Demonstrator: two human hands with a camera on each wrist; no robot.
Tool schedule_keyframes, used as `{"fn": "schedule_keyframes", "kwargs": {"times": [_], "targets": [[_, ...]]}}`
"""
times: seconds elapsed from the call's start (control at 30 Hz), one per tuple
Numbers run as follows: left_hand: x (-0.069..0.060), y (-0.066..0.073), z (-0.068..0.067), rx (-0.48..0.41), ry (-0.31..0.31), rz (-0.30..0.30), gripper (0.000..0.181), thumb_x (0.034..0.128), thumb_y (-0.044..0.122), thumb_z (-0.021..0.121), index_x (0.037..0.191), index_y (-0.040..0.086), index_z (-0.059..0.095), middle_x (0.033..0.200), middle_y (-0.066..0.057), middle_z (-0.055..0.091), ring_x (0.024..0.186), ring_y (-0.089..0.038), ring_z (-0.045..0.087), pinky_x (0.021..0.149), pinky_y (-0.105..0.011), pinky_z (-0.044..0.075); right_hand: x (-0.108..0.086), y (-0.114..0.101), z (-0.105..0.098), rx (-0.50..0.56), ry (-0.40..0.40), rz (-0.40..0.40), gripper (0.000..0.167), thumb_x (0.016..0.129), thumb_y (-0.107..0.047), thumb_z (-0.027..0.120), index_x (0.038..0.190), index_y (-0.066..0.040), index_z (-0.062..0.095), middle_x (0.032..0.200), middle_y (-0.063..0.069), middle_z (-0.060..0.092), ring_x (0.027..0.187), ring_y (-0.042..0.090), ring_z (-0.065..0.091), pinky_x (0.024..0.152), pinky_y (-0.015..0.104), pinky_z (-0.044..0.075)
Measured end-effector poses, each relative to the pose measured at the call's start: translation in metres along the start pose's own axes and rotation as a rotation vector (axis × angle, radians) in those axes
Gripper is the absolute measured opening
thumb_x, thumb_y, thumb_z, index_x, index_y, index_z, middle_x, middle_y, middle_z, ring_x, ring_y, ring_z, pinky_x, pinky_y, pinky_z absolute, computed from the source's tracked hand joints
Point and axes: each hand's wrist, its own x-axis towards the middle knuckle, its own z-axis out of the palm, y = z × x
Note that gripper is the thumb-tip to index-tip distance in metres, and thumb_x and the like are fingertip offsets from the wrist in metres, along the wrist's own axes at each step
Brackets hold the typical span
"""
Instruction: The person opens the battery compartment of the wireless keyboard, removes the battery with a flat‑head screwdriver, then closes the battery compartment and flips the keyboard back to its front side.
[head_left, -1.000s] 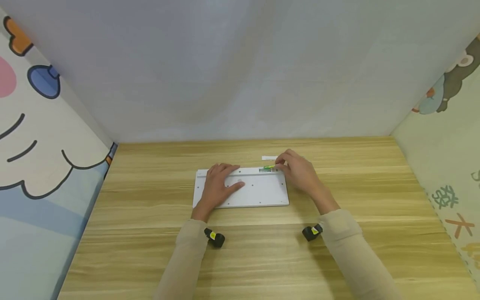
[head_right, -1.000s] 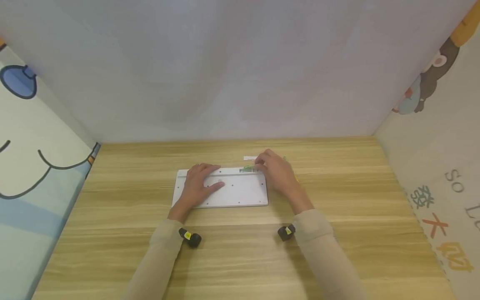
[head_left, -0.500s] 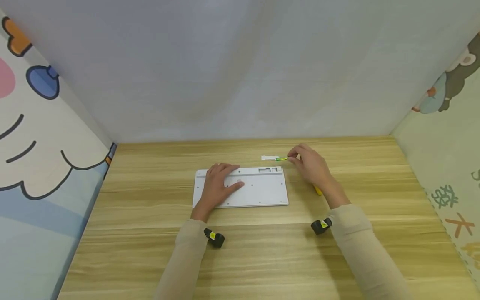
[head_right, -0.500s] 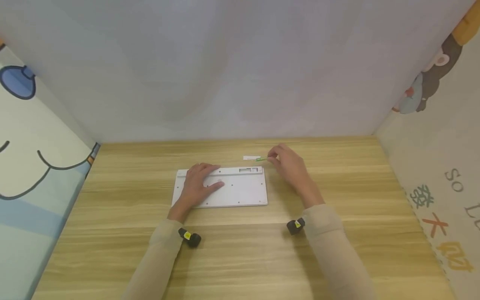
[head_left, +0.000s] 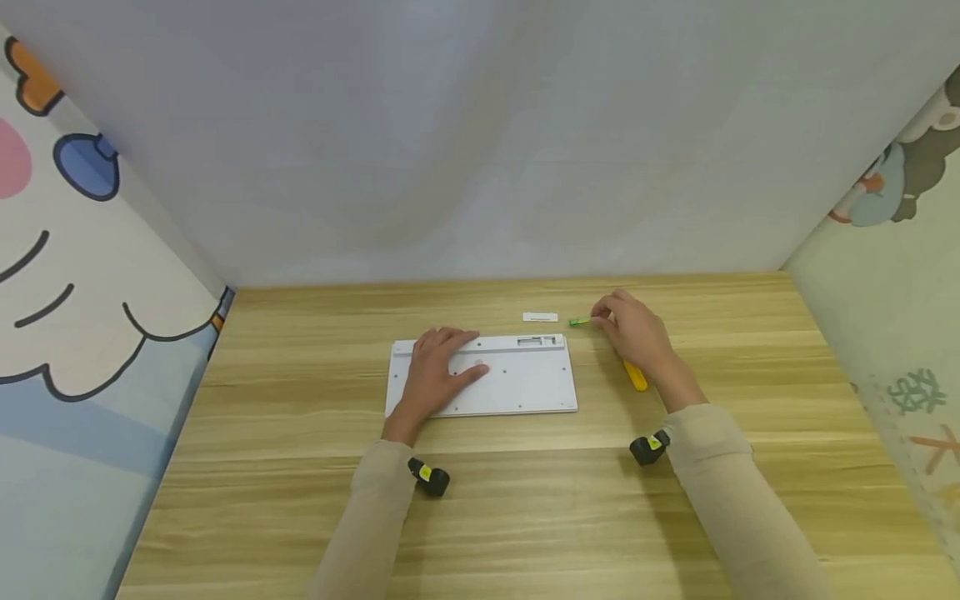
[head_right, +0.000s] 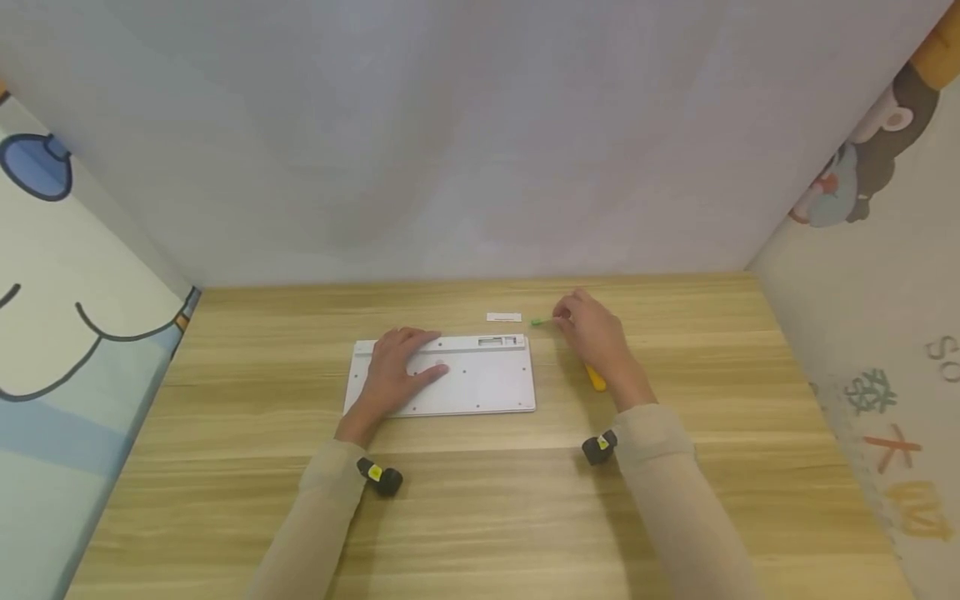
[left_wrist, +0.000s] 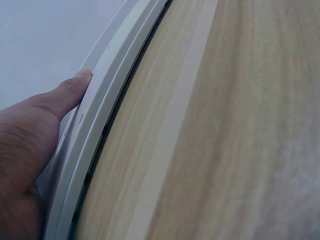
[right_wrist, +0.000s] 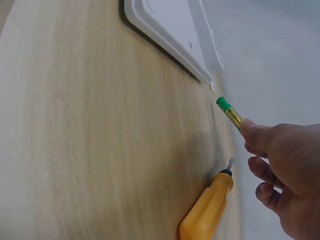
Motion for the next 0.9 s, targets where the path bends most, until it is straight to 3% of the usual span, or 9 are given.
{"fn": "schedule_keyframes", "kwargs": {"times": [0.43, 0.9], "targets": [[0.0000, 0.0009, 0.0002, 0.000, 0.001, 0.006, 0.059, 0.0922, 0.047, 0.073, 0.143, 0.020, 0.058, 0.139, -0.008, 0.063, 0.137, -0.028, 0.054, 0.133, -0.049, 0.018, 0.0012, 0.0064, 0.0025, -0.116, -0.041, 0.011, 0.020, 0.102, -0.020, 0.063, 0.114, -0.006, 0.069, 0.110, 0.010, 0.065, 0.089, 0.026, 0.064, 0.081, 0.047, 0.058], [0.0004, 0.0000, 0.0010, 0.014, 0.000, -0.004, 0.059, 0.0917, 0.047, 0.073, 0.143, 0.022, 0.059, 0.138, -0.006, 0.063, 0.138, -0.027, 0.053, 0.133, -0.048, 0.018, -0.0003, 0.0068, 0.0043, -0.148, -0.054, -0.002, 0.017, 0.101, -0.019, 0.064, 0.111, -0.007, 0.072, 0.108, 0.011, 0.065, 0.090, 0.027, 0.064, 0.079, 0.046, 0.059]]}}
